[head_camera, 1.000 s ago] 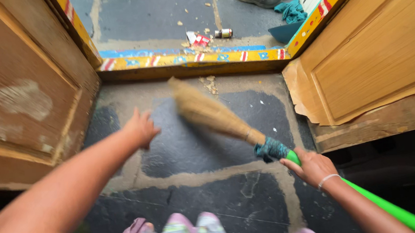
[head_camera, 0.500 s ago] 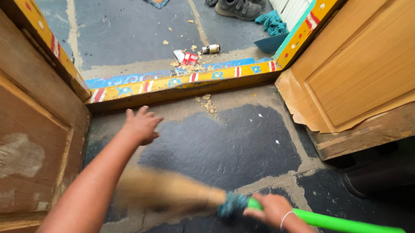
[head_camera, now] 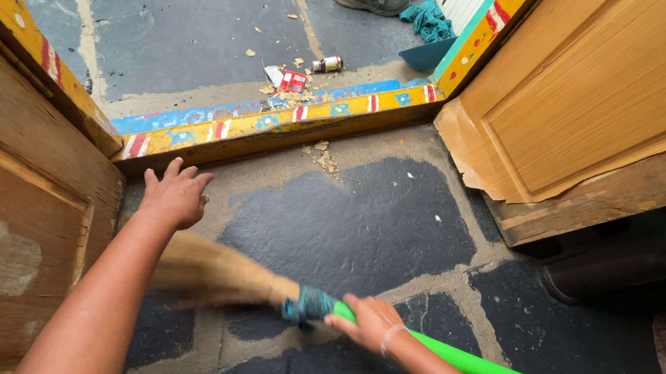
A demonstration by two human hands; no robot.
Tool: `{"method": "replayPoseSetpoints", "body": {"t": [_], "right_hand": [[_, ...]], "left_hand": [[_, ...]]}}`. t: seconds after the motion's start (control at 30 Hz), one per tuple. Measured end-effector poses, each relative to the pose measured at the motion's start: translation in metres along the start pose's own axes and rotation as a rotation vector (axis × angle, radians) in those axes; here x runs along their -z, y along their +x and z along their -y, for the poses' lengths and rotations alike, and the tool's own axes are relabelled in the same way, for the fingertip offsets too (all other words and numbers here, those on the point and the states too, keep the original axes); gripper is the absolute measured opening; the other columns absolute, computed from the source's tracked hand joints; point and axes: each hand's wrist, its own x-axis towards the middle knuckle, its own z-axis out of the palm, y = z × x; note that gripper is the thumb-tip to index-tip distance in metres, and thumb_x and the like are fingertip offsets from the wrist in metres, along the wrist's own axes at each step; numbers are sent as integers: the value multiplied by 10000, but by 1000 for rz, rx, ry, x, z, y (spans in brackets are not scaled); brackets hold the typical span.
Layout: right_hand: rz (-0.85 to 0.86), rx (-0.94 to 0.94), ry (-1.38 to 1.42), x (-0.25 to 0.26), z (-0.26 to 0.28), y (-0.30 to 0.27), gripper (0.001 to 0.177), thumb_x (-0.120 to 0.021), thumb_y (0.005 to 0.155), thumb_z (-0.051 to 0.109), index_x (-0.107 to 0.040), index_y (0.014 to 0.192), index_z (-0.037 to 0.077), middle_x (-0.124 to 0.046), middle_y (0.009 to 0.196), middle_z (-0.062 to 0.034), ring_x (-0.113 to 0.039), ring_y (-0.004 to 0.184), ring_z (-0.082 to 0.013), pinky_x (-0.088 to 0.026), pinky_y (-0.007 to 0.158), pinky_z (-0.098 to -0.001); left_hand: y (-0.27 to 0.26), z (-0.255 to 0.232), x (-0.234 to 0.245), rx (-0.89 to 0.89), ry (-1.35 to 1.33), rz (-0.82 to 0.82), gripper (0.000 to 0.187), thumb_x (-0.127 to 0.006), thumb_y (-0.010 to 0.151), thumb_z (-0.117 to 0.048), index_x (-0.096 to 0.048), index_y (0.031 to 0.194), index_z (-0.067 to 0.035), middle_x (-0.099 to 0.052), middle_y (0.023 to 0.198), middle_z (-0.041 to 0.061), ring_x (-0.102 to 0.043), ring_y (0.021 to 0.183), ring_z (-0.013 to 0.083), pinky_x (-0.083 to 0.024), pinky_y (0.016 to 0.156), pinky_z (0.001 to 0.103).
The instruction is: The person sweeps debris from a stone floor into a dustpan using a hand broom and then empties the dustpan.
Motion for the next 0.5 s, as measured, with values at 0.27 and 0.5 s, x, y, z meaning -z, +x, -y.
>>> {"method": "replayPoseSetpoints", "body": {"t": [0.27,0.5], "right_hand": [[-156,-423,191,46,-74,-16,647,-576,821,719,-720,1133,171,-774,854,-124,-765,809,-318,-574,750,-460],[-169,-338,146,48,-64,-73,573,-606,841,651,-708,1057,131,-757,739,-151,-748,702,-356,-558,655,-478]], "left_hand": [[-16,18,-6,22,42,15,581,-552,987,-290,-402,1548,-312,-309,1651,18,-141,1570,274,-176,1173,705],[-11,26,-2,63,7,-26,576,-565,984,-345,-421,1540,-300,-343,1638,13,-175,1569,273,-190,1176,707]]}}
